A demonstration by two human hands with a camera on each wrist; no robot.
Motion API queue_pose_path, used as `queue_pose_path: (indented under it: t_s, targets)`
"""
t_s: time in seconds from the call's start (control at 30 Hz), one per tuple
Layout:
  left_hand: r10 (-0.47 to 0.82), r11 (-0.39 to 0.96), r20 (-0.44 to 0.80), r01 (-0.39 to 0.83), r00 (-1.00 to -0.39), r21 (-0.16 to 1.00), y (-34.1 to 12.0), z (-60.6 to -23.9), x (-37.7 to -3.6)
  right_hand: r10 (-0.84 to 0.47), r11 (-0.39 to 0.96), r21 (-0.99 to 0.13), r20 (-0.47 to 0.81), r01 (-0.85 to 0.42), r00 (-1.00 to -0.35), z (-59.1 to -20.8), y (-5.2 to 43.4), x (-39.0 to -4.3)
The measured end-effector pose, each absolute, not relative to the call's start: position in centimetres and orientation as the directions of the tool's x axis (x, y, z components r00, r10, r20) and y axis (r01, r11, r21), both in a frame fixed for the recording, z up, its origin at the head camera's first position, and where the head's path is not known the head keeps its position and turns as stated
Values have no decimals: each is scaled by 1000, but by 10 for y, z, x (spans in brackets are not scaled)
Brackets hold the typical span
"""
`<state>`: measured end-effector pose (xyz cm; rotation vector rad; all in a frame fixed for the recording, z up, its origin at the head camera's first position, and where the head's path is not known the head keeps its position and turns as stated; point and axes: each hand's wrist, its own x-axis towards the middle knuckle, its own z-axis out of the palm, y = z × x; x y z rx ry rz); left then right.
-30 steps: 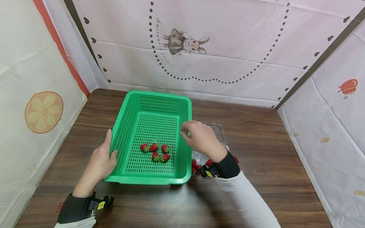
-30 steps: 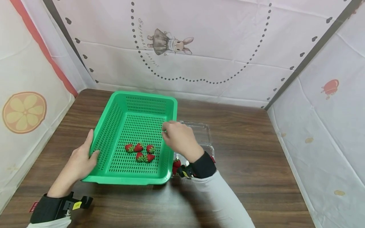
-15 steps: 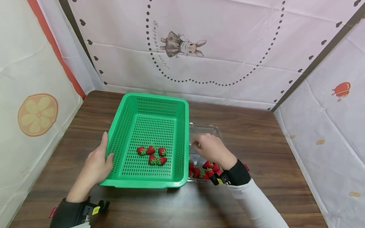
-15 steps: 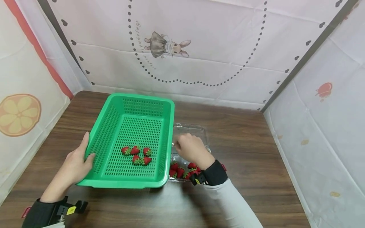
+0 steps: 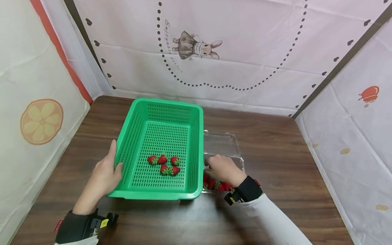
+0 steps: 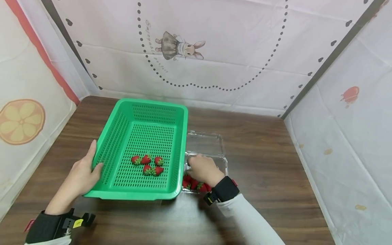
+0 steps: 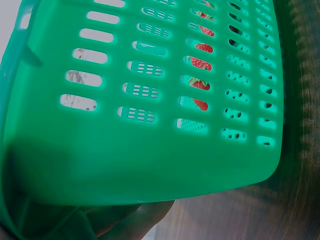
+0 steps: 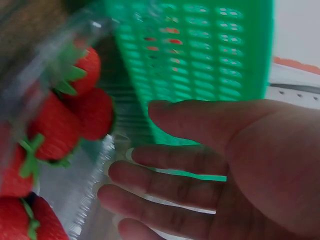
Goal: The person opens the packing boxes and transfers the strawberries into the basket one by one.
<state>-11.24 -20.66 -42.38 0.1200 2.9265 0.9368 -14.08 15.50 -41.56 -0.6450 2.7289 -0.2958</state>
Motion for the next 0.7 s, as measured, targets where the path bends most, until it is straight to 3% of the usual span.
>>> queue_pose_path:
  t_s: [0.33, 0.7]
  targets:
    - [89, 805, -48, 43, -995, 591, -207, -423, -113, -451, 891, -217, -315, -399, -835, -433, 148, -138]
    - [86, 803, -45, 42, -995, 595, -207, -423, -113, -519, 851, -219, -225, -477, -825, -436, 144, -137]
